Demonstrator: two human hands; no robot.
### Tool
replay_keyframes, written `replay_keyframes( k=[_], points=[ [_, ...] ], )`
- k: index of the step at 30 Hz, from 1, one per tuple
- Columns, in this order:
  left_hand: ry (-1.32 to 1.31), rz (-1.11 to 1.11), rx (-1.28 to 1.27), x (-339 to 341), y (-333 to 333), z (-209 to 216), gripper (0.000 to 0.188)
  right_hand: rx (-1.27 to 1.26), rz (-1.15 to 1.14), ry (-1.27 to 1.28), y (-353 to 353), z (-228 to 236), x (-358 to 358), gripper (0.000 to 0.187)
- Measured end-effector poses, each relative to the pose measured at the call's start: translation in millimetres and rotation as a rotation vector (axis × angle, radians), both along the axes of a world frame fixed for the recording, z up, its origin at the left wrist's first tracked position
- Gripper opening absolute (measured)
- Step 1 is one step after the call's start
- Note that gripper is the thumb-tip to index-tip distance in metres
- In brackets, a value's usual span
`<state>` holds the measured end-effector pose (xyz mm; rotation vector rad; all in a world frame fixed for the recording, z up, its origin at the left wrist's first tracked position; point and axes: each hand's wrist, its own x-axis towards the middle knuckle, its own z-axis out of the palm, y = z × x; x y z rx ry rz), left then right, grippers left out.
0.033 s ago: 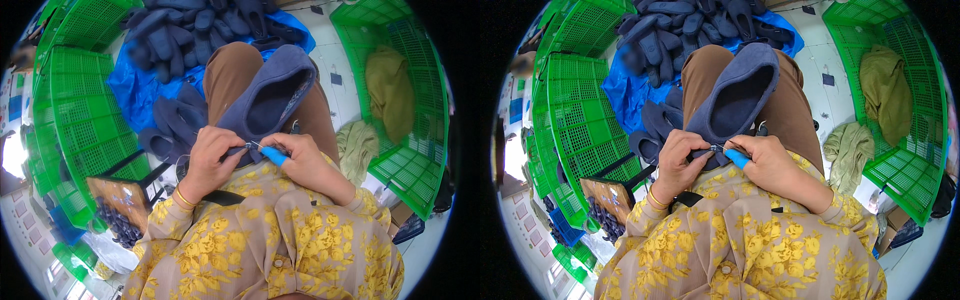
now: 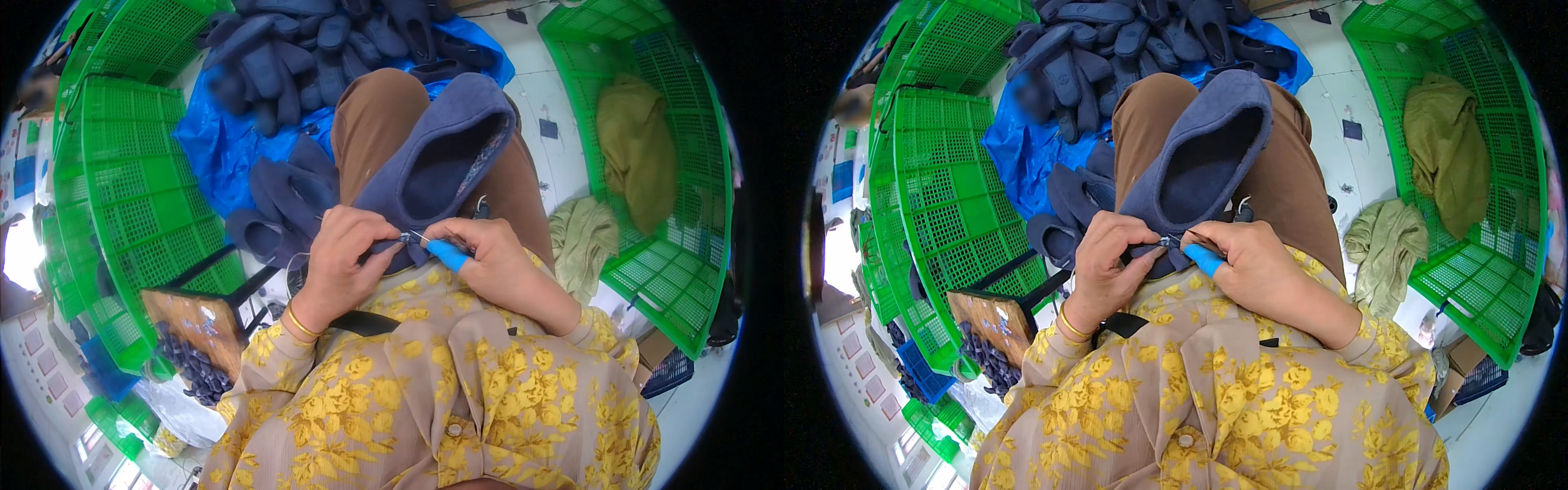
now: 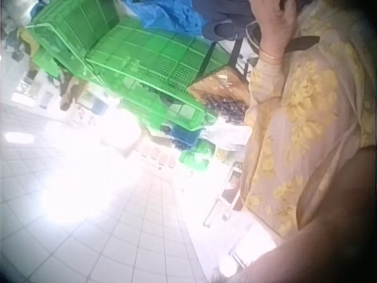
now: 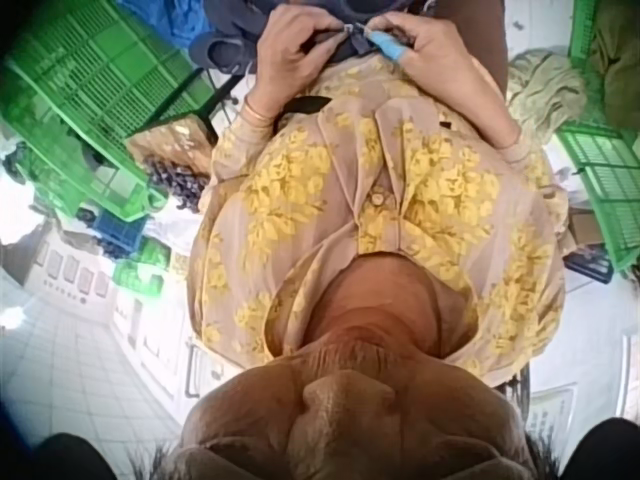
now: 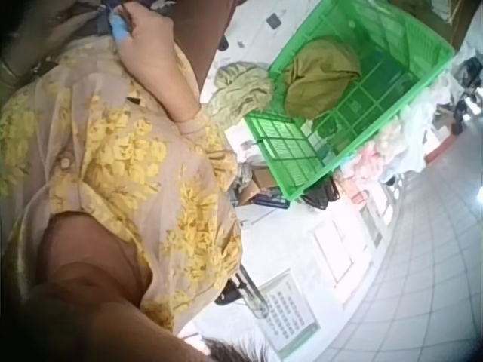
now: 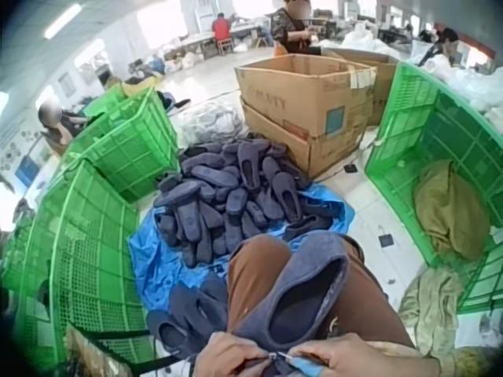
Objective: The person sits on the floor and uses a blue-handled tool to stitch the upper part of a dark blue slipper. They repeatedly pick up slippers from a nearby pile, work on them, and place them back down.
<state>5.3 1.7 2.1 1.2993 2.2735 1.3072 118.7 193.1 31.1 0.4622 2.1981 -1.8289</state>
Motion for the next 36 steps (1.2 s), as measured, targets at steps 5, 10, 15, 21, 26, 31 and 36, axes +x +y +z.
replay_keyframes(
  k=[5, 10, 15, 21, 26, 31, 36],
  points=[
    [-0.004, 0.002, 0.001, 0.0, -0.3, -1.5, 0.023, 0.046, 0.026, 0.033, -0.7, 4.3, -2.4, 0.019],
    [-0.01, 0.006, -0.004, 0.2, -0.4, -1.5, 0.023, 0.085, 0.045, 0.051, -1.3, 2.2, -4.6, 0.024],
    [-0.007, 0.012, -0.004, 0.7, -0.4, -1.4, 0.022, 0.123, 0.079, 0.004, -0.6, 5.7, -9.5, 0.023],
    [-0.001, 0.021, -0.017, 1.4, 0.6, -3.9, 0.023, 0.252, 0.128, 0.058, -5.3, -12.8, -12.9, 0.025],
    [-0.019, 0.064, -0.012, 2.3, -3.1, -3.6, 0.022, 0.244, 0.132, 0.106, -2.6, -14.0, -10.7, 0.032],
    [-0.071, 0.103, 0.02, 3.7, -4.1, -5.2, 0.021, 0.234, 0.104, 0.232, -5.1, -29.0, -8.5, 0.034],
    [-0.126, 0.114, 0.078, 4.2, -4.3, -13.4, 0.02, 0.206, 0.096, 0.269, -7.4, -35.3, -12.8, 0.034]
  ],
)
